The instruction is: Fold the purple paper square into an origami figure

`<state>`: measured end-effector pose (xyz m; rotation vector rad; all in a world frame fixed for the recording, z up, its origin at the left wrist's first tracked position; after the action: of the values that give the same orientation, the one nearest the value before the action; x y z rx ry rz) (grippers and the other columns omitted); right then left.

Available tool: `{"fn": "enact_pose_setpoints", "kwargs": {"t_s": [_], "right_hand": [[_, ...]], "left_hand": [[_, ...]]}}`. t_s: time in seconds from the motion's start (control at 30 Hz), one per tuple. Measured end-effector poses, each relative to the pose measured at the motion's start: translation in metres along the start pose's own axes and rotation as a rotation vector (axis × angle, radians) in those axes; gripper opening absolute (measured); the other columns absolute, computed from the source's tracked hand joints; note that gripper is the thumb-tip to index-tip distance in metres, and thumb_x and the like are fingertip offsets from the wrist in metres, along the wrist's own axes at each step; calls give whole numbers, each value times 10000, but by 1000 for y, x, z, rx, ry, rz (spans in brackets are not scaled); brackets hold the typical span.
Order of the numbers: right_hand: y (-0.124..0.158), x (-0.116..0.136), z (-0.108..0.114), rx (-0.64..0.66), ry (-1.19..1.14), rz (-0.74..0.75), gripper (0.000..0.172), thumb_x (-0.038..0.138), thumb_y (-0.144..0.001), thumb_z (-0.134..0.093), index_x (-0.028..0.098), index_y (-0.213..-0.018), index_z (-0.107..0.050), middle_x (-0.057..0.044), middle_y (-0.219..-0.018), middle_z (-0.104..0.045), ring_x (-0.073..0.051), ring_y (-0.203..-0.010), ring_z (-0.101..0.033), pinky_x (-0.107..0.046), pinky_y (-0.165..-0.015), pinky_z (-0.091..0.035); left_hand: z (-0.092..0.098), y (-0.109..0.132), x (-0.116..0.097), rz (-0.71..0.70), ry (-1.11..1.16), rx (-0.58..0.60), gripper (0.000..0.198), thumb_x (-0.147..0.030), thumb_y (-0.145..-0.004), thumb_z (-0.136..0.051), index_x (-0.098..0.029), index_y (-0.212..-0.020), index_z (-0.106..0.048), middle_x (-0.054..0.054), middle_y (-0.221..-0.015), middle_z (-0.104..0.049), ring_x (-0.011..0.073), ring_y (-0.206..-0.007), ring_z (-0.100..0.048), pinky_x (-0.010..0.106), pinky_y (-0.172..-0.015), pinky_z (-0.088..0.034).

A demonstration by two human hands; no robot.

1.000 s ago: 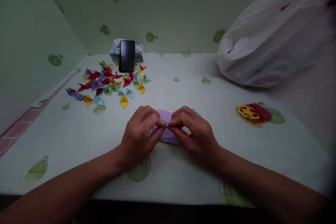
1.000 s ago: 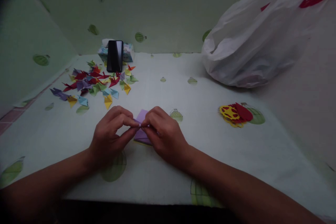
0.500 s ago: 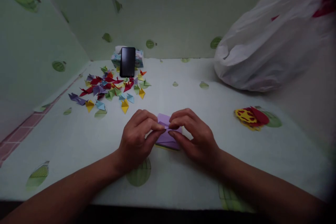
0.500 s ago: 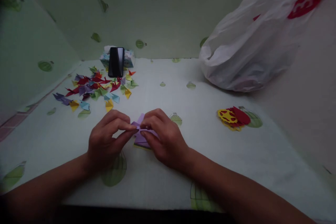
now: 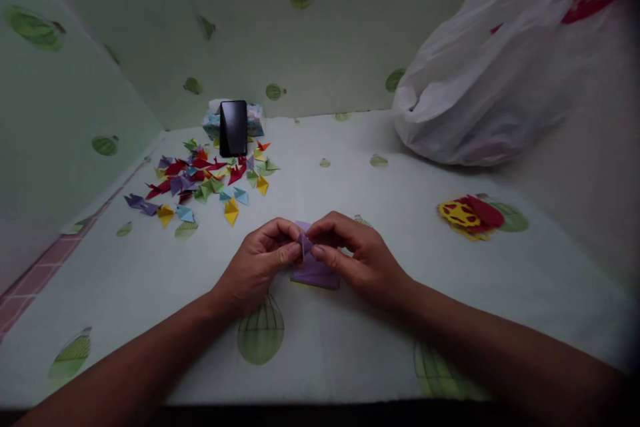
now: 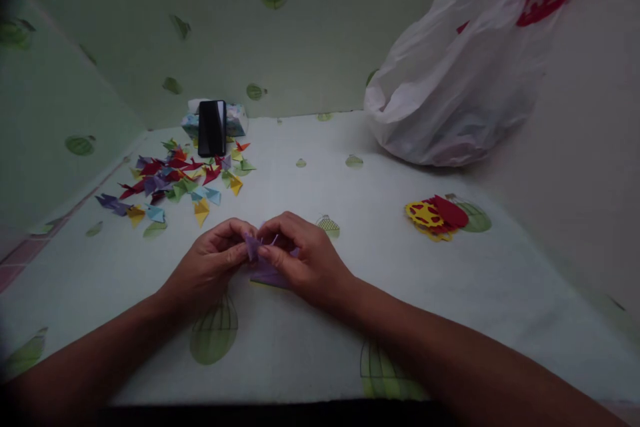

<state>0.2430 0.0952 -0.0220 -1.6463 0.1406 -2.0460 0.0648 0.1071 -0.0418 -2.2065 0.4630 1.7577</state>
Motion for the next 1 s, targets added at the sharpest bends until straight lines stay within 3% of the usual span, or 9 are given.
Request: {"fn": "enact_pose_setpoints", "kwargs": {"t_s": [0.07, 0.27, 0.83, 1.0], "right_hand": [[0, 0, -1, 8, -19, -31, 13, 167, -860, -629, 159, -850, -629, -8, -782, -616, -115, -693, -558, -241, -621, -440], [0, 1, -4, 45, -99, -146, 119, 188, -849, -603, 160, -745, -555, 21, -673, -565, -92, -599, -493, -214, -540, -382], [1, -1, -4, 76, -187, -175, 176, 271, -886, -575, 159, -754, -544, 3, -675, -589, -99, -595, -515, -221, -542, -388], [1, -1, -4, 68, -99, -151, 198, 251, -881, -582, 161, -709, -539, 17, -638, -568, -89, -570, -477, -211, -521, -358]], "left_hand": [[-1, 1, 1, 29, -11, -6, 117, -252, -833, -735, -181, -874, -653, 12, -789, -643, 119, -698, -595, 248, -662, -505], [-4, 3, 1, 140, 35, -33, 170, -253, -796, -783, -155, -881, -674, 1, -743, -677, 106, -684, -626, 220, -679, -510], [-6, 6, 0, 97, 22, 41, 67, -214, -855, -725, -158, -862, -689, -2, -744, -704, 95, -697, -631, 209, -704, -501], [-8, 7, -3, 91, -30, 31, 106, -250, -859, -721, -149, -829, -708, -4, -717, -680, 90, -682, -607, 198, -681, -484]]}}
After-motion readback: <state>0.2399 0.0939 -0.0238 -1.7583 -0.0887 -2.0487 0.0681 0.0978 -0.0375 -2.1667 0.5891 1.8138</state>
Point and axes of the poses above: each hand's wrist, its own y-axis away from the middle knuckle, its own z-axis out of the back of the hand, x = y × z, the point moved 2 cm from there along -y, towards the middle knuckle
